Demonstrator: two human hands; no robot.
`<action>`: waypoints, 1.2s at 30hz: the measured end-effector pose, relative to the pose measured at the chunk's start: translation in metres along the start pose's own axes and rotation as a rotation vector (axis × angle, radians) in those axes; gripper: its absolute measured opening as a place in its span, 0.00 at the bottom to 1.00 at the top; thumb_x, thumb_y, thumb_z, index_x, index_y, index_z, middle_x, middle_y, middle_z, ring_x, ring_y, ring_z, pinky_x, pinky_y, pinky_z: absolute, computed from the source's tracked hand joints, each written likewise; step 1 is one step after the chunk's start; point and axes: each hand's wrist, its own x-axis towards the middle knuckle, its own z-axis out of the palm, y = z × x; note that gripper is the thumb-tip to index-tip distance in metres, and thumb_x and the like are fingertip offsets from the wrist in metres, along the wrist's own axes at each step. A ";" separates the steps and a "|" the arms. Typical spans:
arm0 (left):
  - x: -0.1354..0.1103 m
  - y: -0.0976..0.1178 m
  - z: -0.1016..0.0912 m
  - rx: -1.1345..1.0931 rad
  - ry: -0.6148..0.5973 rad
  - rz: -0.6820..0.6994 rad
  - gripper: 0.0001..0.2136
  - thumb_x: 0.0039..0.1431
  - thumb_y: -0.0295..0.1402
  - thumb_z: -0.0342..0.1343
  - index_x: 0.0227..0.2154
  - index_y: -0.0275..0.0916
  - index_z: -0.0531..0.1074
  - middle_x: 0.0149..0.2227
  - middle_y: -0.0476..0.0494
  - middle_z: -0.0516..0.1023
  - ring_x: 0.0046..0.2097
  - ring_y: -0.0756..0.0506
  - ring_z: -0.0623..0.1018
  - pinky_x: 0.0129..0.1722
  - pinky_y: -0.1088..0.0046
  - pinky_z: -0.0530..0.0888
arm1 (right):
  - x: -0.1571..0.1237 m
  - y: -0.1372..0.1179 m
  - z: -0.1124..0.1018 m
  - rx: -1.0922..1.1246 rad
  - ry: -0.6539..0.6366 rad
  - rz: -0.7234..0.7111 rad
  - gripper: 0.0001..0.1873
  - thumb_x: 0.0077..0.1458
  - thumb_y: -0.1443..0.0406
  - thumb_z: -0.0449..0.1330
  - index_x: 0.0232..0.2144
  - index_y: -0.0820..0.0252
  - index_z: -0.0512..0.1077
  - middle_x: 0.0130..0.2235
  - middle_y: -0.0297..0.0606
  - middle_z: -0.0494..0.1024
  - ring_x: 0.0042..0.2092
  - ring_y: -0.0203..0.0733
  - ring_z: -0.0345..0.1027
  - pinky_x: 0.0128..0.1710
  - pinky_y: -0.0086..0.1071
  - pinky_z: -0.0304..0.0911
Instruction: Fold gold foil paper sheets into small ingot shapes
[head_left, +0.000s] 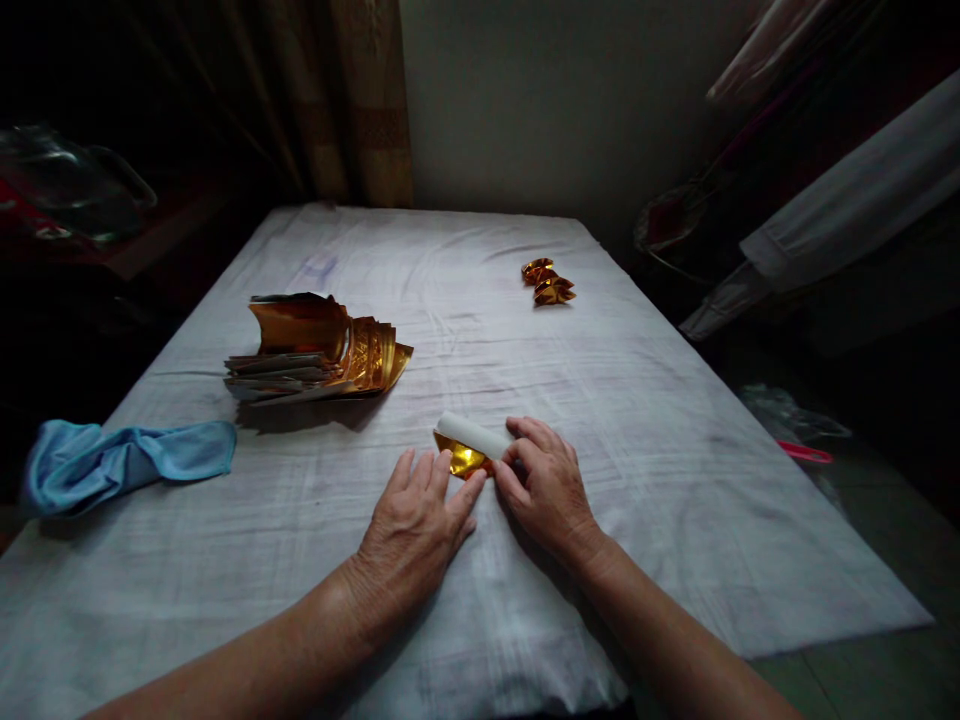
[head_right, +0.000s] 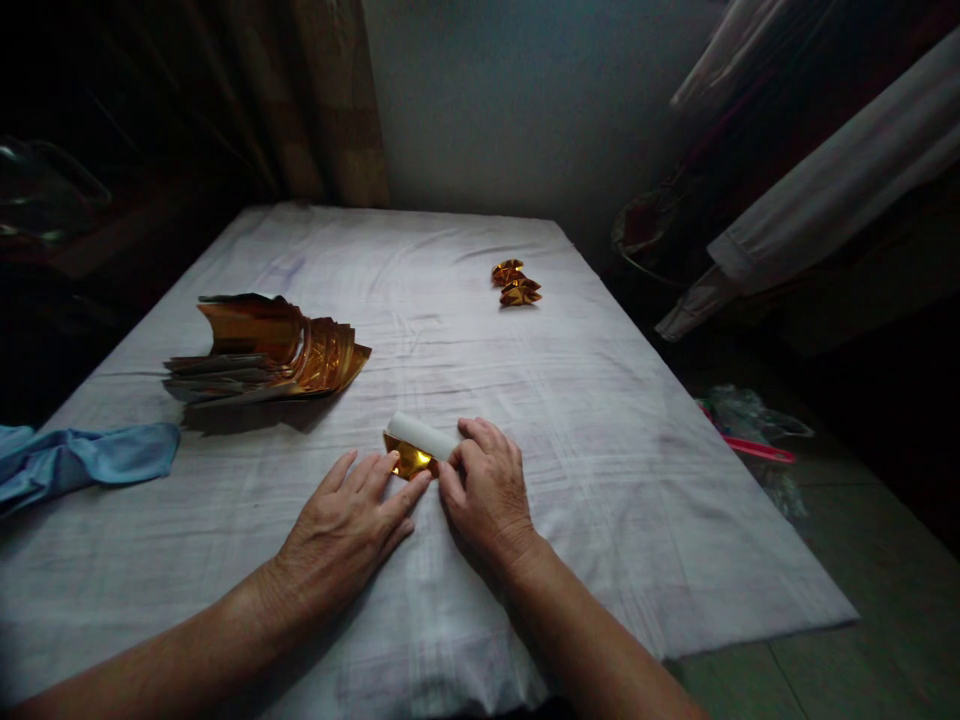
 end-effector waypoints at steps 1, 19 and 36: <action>0.000 0.000 0.000 -0.004 0.000 0.001 0.22 0.63 0.40 0.58 0.59 0.42 0.69 0.54 0.29 0.75 0.54 0.33 0.75 0.56 0.48 0.66 | 0.000 0.000 0.000 0.003 0.000 0.004 0.05 0.56 0.66 0.58 0.27 0.55 0.69 0.53 0.48 0.76 0.58 0.55 0.65 0.55 0.52 0.60; 0.002 0.000 -0.004 0.054 -0.047 -0.006 0.24 0.63 0.42 0.58 0.60 0.41 0.68 0.54 0.30 0.75 0.53 0.33 0.75 0.57 0.50 0.66 | 0.004 -0.003 -0.001 -0.039 -0.004 0.010 0.07 0.56 0.66 0.58 0.26 0.55 0.68 0.50 0.48 0.77 0.56 0.53 0.67 0.53 0.49 0.60; 0.000 0.001 -0.001 0.028 -0.088 -0.019 0.21 0.66 0.42 0.54 0.60 0.45 0.69 0.56 0.31 0.73 0.56 0.32 0.73 0.59 0.49 0.62 | 0.006 -0.008 -0.002 -0.049 -0.053 0.080 0.07 0.56 0.66 0.60 0.26 0.56 0.69 0.52 0.45 0.76 0.56 0.51 0.65 0.54 0.46 0.57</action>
